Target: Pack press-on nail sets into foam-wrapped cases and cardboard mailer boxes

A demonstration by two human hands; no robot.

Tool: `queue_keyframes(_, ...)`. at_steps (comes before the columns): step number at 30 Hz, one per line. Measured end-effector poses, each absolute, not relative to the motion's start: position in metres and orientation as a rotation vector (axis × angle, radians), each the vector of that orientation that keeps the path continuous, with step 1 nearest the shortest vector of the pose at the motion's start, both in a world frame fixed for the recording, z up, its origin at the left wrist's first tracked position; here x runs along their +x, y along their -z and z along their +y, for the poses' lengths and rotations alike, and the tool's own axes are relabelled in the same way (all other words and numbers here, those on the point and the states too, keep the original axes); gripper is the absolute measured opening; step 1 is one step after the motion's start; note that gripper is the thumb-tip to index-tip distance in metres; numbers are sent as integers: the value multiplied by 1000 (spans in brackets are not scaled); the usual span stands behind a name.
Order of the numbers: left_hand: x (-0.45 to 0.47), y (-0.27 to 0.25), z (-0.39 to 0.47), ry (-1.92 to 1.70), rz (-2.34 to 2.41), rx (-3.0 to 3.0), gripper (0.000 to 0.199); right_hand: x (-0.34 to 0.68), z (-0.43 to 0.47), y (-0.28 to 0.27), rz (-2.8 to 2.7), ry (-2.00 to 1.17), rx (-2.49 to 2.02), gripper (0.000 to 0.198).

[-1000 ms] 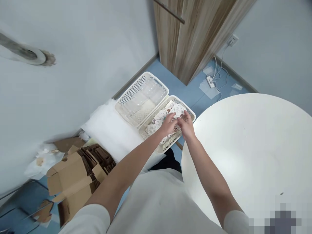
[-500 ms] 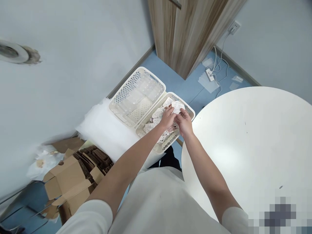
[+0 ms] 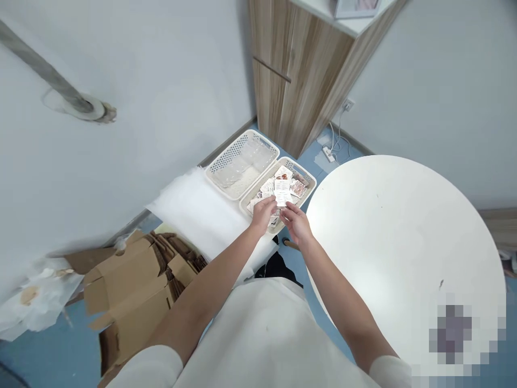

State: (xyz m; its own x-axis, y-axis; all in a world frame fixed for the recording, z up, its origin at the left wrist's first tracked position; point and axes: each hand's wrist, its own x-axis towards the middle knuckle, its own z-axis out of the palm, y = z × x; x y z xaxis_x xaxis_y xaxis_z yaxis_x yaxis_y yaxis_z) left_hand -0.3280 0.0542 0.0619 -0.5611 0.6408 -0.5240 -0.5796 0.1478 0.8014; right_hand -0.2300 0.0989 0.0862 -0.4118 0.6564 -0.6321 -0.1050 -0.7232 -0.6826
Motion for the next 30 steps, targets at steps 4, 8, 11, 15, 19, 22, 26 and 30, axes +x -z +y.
queue_keyframes(4, -310, -73, 3, -1683, 1544, 30, 29, -208, 41, -95, -908, -2123, -1291, 42)
queue_keyframes(8, -292, -80, -39, -1705, 1524, 82, 26, -172, -8, -100, -1097, -2013, -1314, 42)
queue_keyframes(11, -277, -86, -58, -1662, 1442, 131, 27, -136, -27, -104, -1104, -1872, -1382, 42)
queue_keyframes(15, -251, -96, -70, -1522, 1234, 224, 29, -92, -35, -116, -1072, -1748, -1401, 41)
queue_keyframes(19, -214, -106, -70, -1316, 1053, 289, 30, -59, -37, -132, -1118, -1757, -1257, 42)
queue_keyframes(22, -184, -112, -64, -1155, 959, 328, 32, -37, -40, -141, -1110, -1802, -1149, 44)
queue_keyframes(26, -143, -117, -52, -994, 845, 330, 31, -1, -44, -143, -1063, -1744, -1122, 44)
queue_keyframes(30, -100, -121, -40, -912, 840, 331, 28, 41, -38, -140, -1008, -1620, -1099, 37)
